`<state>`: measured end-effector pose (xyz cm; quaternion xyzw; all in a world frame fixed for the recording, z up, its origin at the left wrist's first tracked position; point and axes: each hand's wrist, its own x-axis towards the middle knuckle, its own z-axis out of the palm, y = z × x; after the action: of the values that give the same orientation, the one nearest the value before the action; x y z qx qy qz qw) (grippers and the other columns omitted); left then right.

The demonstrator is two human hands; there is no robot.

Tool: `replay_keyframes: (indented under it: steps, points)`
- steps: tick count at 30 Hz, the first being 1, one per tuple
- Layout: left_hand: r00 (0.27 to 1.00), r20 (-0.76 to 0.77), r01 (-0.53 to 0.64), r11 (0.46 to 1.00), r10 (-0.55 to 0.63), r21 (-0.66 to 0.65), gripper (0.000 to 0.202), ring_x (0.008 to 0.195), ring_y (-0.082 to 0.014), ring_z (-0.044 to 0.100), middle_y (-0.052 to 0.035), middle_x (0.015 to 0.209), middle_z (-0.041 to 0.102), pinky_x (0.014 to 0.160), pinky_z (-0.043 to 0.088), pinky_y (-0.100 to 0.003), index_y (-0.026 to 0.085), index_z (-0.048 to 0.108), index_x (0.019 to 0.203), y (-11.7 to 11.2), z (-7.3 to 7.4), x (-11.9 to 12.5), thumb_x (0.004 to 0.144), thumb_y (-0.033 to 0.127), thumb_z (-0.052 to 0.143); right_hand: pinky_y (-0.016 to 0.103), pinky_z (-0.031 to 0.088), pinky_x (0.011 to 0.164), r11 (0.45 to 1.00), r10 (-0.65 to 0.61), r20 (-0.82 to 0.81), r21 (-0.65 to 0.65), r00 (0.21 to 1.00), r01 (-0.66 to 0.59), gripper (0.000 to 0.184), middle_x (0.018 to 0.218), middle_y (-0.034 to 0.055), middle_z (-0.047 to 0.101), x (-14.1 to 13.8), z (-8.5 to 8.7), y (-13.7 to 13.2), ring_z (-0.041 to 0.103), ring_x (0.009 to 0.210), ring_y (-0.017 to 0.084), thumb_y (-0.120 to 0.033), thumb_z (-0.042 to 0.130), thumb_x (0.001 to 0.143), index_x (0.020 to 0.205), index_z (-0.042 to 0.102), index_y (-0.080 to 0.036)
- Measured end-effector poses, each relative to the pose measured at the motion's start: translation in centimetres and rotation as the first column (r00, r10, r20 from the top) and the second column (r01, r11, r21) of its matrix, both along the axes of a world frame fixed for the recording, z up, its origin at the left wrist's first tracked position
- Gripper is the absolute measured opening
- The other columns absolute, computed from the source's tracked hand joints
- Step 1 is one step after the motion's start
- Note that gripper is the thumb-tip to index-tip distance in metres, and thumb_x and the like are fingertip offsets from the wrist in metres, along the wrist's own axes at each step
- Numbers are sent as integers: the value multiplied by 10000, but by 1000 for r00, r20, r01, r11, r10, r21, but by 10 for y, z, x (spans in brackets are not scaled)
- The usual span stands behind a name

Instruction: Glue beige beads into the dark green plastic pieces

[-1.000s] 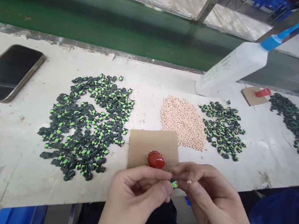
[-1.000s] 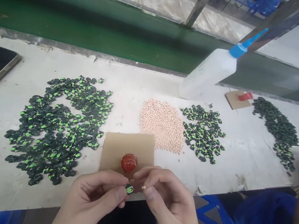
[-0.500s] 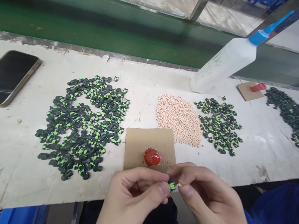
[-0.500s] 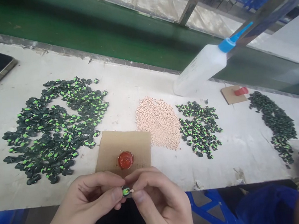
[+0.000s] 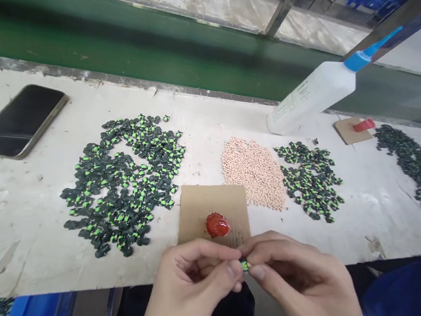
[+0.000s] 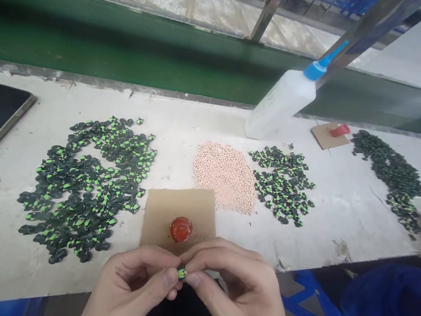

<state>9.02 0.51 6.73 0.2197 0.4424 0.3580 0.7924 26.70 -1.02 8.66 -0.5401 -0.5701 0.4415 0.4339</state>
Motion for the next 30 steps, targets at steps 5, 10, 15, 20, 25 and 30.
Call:
replay_keyframes:
  steps: [5, 10, 15, 20, 25, 30]
  points:
    - [983, 104, -135, 977, 153, -167, 323, 578, -67, 628, 63, 572, 699, 660, 542, -149, 240, 808, 684, 2, 10, 11, 612, 486, 1005, 298, 711, 664, 981, -141, -56, 126, 988, 147, 408, 919, 34, 854, -12, -11, -6, 811, 736, 215, -49, 808, 827, 1130, 812, -321]
    - [992, -8, -123, 986, 123, -113, 397, 554, -114, 638, 19, 574, 724, 620, 571, -216, 217, 807, 659, 1, 9, 13, 592, 567, 982, 282, 674, 583, 968, -100, 12, 234, 995, 95, 470, 841, 26, 825, -10, -14, -4, 769, 689, 200, 32, 788, 798, 1131, 809, -299]
    - [990, -49, -139, 986, 135, -90, 411, 531, -108, 645, 13, 565, 735, 584, 576, -201, 211, 795, 645, -1, 9, 13, 604, 578, 974, 266, 662, 587, 965, -39, 100, 263, 994, 12, 514, 867, 39, 814, -6, -11, -4, 787, 693, 192, 62, 739, 811, 1188, 788, -285]
    - [990, -124, -67, 998, 69, 16, 379, 581, -139, 704, -5, 629, 775, 613, 609, -221, 230, 824, 739, -10, 3, 12, 726, 601, 901, 243, 671, 589, 963, -74, 143, 269, 987, 33, 351, 857, 32, 824, -8, -5, -6, 796, 687, 191, 5, 754, 814, 1023, 808, -272]
    - [754, -564, 183, 717, 337, 673, 188, 803, -202, 754, -40, 934, 800, 724, 628, -297, 280, 798, 1122, 12, -20, -22, 973, 288, 683, 331, 685, 619, 924, -371, 408, 252, 834, 287, 40, 827, 18, 842, 41, -16, -4, 806, 676, 249, -288, 769, 869, 886, 801, -303]
    - [233, -729, 737, 372, 644, 564, 260, 897, -321, 698, -150, 1009, 777, 769, 552, -464, 164, 769, 1104, 64, -31, -57, 1001, 165, 531, 456, 614, 633, 799, -572, 713, 372, 407, 472, 226, 774, 117, 822, 121, -50, 21, 799, 734, 357, -477, 679, 826, 833, 784, -276]
